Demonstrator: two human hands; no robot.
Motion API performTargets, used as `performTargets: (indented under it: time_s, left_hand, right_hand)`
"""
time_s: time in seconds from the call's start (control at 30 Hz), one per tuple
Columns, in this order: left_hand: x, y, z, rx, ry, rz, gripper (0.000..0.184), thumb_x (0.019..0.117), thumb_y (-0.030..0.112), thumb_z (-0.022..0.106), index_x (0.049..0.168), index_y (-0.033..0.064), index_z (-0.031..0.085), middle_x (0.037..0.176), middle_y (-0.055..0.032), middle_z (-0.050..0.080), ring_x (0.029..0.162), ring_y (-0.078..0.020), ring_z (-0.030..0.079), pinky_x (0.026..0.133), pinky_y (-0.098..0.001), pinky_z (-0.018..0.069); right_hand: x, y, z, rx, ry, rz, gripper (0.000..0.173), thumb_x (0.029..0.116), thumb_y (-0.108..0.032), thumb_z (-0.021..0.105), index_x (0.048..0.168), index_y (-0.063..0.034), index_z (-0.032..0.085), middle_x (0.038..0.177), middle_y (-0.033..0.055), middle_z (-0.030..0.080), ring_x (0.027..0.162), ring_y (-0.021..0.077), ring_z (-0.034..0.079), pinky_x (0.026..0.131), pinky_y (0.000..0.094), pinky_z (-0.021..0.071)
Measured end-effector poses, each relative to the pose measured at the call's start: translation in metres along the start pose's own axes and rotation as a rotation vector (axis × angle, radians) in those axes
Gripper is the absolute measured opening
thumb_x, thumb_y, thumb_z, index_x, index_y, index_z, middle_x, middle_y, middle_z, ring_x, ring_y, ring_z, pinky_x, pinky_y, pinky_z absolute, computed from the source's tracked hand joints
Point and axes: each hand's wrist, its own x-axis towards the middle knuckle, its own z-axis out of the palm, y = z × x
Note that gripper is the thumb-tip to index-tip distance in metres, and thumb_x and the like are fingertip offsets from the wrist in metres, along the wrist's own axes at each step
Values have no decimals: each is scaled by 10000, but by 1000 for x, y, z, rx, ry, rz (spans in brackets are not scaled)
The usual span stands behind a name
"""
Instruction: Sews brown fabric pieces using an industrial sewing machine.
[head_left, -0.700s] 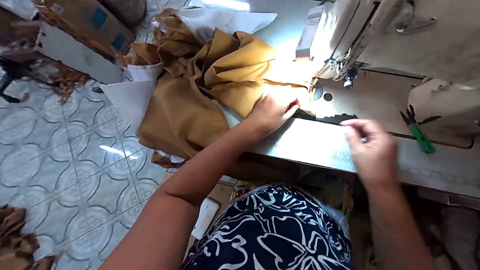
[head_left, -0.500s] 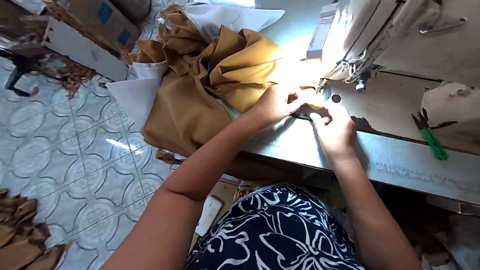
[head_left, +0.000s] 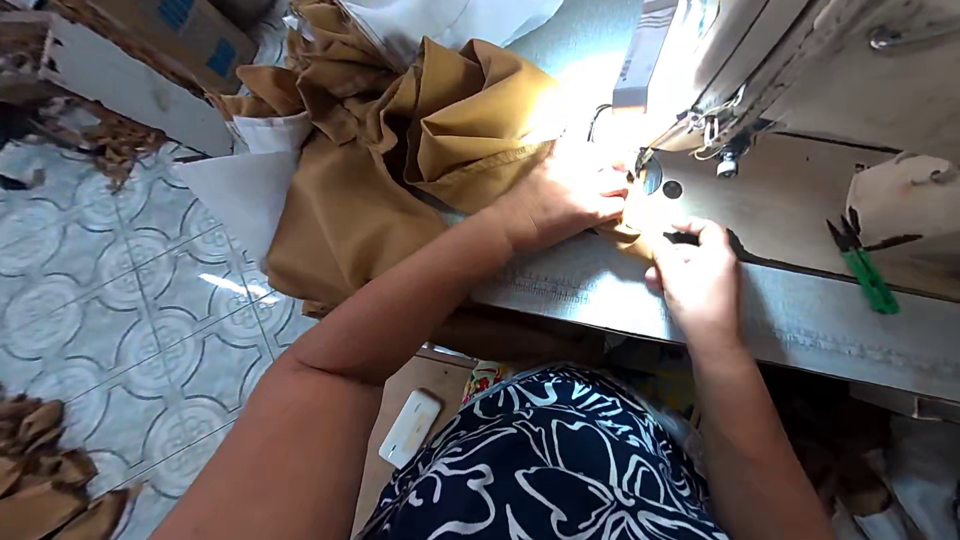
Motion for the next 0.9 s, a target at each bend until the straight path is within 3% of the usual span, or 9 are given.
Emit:
performTargets:
  time_s: [0.1,0.17,0.27,0.4,0.57,0.7,0.77,0.8,0.9]
  left_hand:
    - [-2,3,-1,-30,-47,0,233,992,10,536,989,132,735,1118,-45,742,1282,-305,596,1004,-620,407]
    - [-3,5,1,-18,-33,-19,221,993,27,541,979,135,733,1097,-45,737,1267,-299,603,969,-614,425]
    - [-6,10,2,19,-9,-44,228,1004,35,530,990,126,738,1110,-40,742,1256,-285,605,923,-541,450]
    - [-12,11,9,0,54,-32,226,1015,55,536,1010,116,753,1101,-43,755,1246,-280,624,971,-514,474]
    - [-10,11,10,-26,15,-44,269,1014,88,564,1130,219,768,1082,-75,732,1194,-322,626,992,-585,422]
    - [-5,6,7,-30,-106,-61,288,1010,91,560,1110,261,770,1069,-63,700,1148,-315,617,985,-605,413]
    - [-3,7,4,-44,-105,-29,272,1005,78,559,1076,238,767,1138,-63,702,1240,-337,586,1059,-698,323]
    - [-1,9,1,-45,-112,-18,285,992,58,556,1069,230,769,1197,-57,712,1292,-340,570,1053,-693,332]
    - [1,16,-8,-24,-248,-61,315,1006,51,525,1150,231,740,1258,-49,694,1350,-354,527,1072,-745,274]
  right_hand:
    - [11,-4,6,-246,186,-285,214,1019,-158,586,1163,-4,620,1018,128,653,767,134,627,694,276,536]
    - [21,-7,18,-256,214,-349,160,965,-116,628,1079,-6,644,973,129,671,777,145,649,703,283,553]
    - [23,-7,33,-290,156,-280,191,951,-180,694,1025,-23,612,831,110,655,716,216,655,652,401,544]
    - [17,-10,30,-362,111,-246,223,930,-155,716,1058,-11,604,894,162,662,758,287,675,667,471,554]
    - [14,-13,27,-390,114,-233,166,920,-88,691,1064,-26,635,845,128,680,725,259,674,647,445,549]
    - [11,-3,24,-311,140,-316,126,901,-95,731,1001,-94,653,754,38,640,583,124,596,522,310,507]
    - [13,-6,24,-319,135,-322,86,903,-78,716,980,-77,679,784,58,659,612,134,614,551,314,521]
    - [14,-10,25,-336,128,-306,66,907,-67,700,971,-52,693,817,87,678,656,165,636,599,341,533]
    - [15,-14,26,-431,71,-262,50,920,-61,674,937,-16,690,851,136,691,743,258,677,669,443,553]
